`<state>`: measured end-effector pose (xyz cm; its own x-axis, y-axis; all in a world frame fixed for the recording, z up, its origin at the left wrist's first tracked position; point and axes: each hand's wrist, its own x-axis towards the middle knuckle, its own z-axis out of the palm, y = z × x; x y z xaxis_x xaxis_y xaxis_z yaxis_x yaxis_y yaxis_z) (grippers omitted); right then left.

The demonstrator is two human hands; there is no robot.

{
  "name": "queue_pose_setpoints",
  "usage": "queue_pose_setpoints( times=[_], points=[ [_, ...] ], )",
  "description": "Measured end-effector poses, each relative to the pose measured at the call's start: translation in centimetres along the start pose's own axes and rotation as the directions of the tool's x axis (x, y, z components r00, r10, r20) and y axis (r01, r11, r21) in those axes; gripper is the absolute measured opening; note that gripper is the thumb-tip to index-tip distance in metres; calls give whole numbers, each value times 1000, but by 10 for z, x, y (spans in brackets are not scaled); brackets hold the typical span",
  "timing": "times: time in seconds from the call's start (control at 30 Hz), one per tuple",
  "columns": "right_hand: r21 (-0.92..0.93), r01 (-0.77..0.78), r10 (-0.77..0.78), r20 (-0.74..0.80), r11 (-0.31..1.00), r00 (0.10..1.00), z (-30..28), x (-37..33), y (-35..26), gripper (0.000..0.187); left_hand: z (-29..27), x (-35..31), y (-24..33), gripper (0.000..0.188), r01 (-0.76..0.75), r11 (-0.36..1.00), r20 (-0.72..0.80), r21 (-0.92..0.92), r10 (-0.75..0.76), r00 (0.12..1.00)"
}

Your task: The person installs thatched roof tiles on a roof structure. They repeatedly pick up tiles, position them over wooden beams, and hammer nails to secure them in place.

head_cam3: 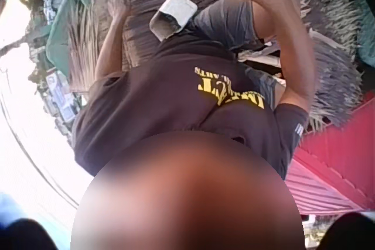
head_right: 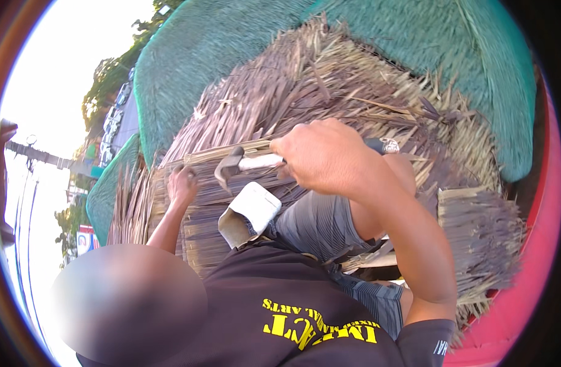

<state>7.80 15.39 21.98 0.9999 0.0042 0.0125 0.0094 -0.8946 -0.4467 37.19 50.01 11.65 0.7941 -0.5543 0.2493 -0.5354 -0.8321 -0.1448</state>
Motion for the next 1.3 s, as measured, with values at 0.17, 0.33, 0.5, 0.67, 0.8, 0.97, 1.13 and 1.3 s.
queue_pose_setpoints(
  times=[0.17,0.33,0.5,0.67,0.8,0.97,1.13,1.3],
  points=[
    [-35,159,-161,-65,987,985,9,6,-24,14,-1,-47,-39,22,496,868,517,37,-441,733],
    [-47,110,-114,-101,993,988,17,6,-31,13,25,-61,-18,25,401,899,305,-177,-337,891],
    [-68,21,-31,-149,997,988,14,-5,-24,13,24,-29,-14,23,-102,883,151,-458,191,970],
    [-51,-225,208,-225,973,952,-2,-36,3,15,-2,25,-4,23,-241,874,418,-421,423,804],
    [-51,-374,347,-276,926,896,-16,-62,24,18,-15,58,4,23,-164,926,545,-340,336,768],
    [-89,-461,434,-222,883,873,-36,-75,15,17,-19,94,-28,25,-102,952,681,-289,279,677],
    [-186,-346,326,-131,920,936,-54,-46,11,16,-112,104,-153,22,177,954,518,-241,-28,855],
    [-192,-141,101,-203,971,974,-19,8,7,16,-142,19,-163,25,463,852,528,-243,-285,800]
  ],
)
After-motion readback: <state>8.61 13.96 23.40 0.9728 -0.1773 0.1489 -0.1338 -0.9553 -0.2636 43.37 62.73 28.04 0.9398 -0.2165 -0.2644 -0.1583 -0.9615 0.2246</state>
